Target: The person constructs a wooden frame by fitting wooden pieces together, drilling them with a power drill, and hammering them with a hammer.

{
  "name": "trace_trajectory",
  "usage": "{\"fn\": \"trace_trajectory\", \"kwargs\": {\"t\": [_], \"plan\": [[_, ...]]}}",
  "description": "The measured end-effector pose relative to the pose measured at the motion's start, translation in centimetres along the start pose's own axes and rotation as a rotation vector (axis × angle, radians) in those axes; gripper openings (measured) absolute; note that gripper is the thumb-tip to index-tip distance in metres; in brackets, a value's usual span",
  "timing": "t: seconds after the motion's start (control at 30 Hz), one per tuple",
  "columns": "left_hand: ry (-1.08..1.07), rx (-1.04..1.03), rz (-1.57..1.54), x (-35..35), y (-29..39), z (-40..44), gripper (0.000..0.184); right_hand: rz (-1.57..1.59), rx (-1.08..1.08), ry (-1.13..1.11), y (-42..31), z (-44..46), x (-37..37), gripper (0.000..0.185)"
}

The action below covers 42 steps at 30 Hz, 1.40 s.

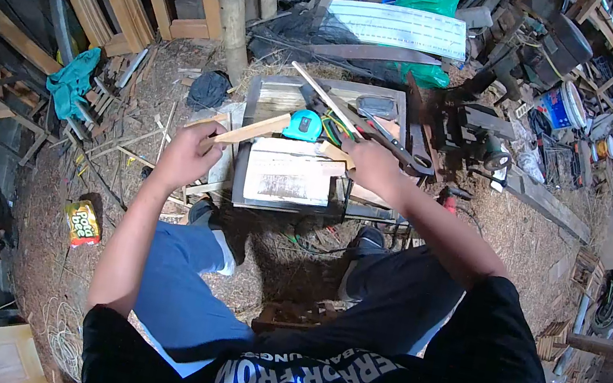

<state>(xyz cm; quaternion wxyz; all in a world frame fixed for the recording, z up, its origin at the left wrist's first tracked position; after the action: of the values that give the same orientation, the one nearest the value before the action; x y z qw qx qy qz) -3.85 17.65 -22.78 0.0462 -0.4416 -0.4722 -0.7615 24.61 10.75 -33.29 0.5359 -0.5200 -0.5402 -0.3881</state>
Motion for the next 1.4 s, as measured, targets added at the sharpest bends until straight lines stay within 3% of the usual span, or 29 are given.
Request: {"fn": "trace_trajectory", "kwargs": {"t": [0.07, 0.17, 0.3, 0.43, 0.57, 0.7, 0.83, 0.97, 1.17, 1.27, 1.4], "plan": [[-0.014, 0.045, -0.015, -0.3, -0.6, -0.6, 0.018, 0.089, -0.018, 0.027, 0.5, -0.3, -0.1, 0.032], [0.005, 0.051, -0.056, 0.0, -0.6, -1.0, 0.019, 0.323, 0.031, 0.323, 2.0, -0.8, 2.8, 0.031], [0.0, 0.087, -0.043, 0.1, -0.9, -1.5, 0.019, 0.599, -0.035, 0.277, 4.8, 0.3, 3.0, 0.032], [0.0, 0.033, -0.037, 0.6, 0.0, -1.7, 0.021, 1.821, -0.186, 0.052, 5.6, 1.4, -1.9, 0.039], [0.033, 0.011, -0.022, 0.8, 0.4, -1.7, 0.025, 2.222, 0.083, -0.256, 2.8, 1.1, -0.6, 0.033], [0.063, 0.076, -0.098, 0.5, 0.1, -1.7, 0.029, 2.156, -0.093, -0.044, 2.3, 0.1, -0.1, 0.02], [0.178, -0.057, -0.274, 0.1, -0.7, -0.9, 0.025, 2.1, -0.191, 0.138, 1.0, -0.4, -0.5, 0.022], [-0.016, 0.376, -0.81, -3.0, -1.9, -1.1, 0.024, 2.143, -0.119, 0.22, -1.1, -1.6, 1.6, 0.024], [-0.084, 0.602, -1.143, -5.6, -2.4, -2.2, 0.023, 2.035, -0.134, 0.277, -1.9, -1.6, 1.8, 0.039], [-0.159, 0.663, -1.202, -6.4, -2.5, -2.5, 0.02, 2.007, -0.139, 0.307, -1.9, -1.5, 2.0, 0.053], [-0.176, 0.547, -0.929, -5.9, -2.3, -2.2, 0.022, 1.949, -0.112, 0.345, -2.6, -2.0, 4.1, 0.071]]}}
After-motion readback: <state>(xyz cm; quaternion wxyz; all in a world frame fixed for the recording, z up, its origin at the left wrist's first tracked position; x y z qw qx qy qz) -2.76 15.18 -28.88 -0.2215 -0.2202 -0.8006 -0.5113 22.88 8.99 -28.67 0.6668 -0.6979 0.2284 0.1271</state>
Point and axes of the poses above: each hand's wrist, its own z-axis towards the middle knuckle, its own x-axis out of the back of the hand, y = z × x, the point moved 10 cm from there along z, towards the middle knuckle, and after that the axes turned 3 degrees about -z, right-handed, at the moved point
